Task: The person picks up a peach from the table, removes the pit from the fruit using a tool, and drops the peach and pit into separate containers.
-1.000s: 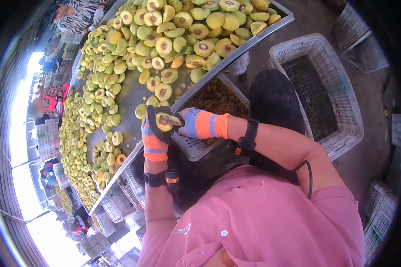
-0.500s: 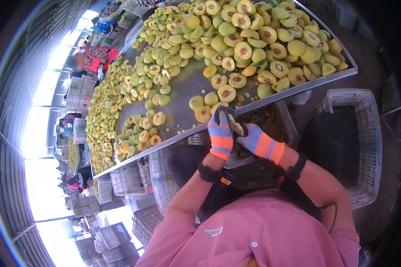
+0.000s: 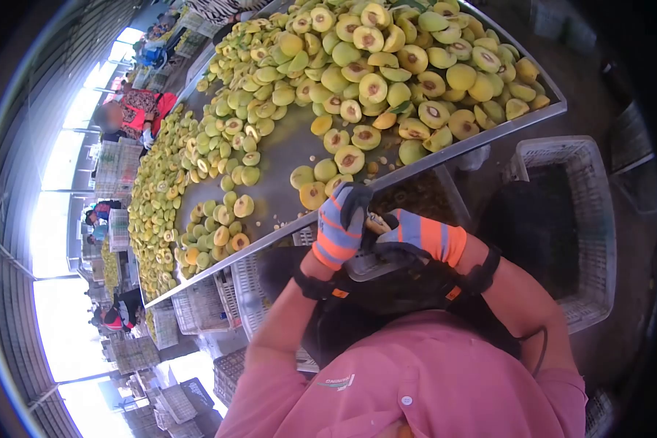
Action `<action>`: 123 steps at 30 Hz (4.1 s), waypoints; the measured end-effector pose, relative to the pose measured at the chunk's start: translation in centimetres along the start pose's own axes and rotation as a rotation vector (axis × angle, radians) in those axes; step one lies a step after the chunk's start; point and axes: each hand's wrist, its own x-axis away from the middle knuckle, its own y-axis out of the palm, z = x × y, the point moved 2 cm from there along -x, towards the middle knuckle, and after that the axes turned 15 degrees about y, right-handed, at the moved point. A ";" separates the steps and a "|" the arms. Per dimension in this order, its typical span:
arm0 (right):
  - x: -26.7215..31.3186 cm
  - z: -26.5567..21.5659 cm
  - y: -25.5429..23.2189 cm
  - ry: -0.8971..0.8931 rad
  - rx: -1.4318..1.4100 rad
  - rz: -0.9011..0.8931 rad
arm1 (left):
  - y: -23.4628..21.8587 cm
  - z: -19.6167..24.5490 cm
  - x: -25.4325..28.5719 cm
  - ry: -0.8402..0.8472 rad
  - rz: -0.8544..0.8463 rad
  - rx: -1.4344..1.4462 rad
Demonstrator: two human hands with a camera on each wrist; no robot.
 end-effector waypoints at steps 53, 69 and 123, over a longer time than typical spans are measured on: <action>2.3 1.4 2.5 0.131 -0.706 -0.740 | 2.1 1.3 4.3 -0.724 0.137 0.763; -3.2 2.7 -0.5 0.326 -0.804 -0.062 | -16.9 1.9 14.5 -0.701 -0.213 -1.456; 2.1 -1.4 0.4 -0.027 -0.124 0.273 | 1.2 -1.4 1.5 -0.758 0.411 0.712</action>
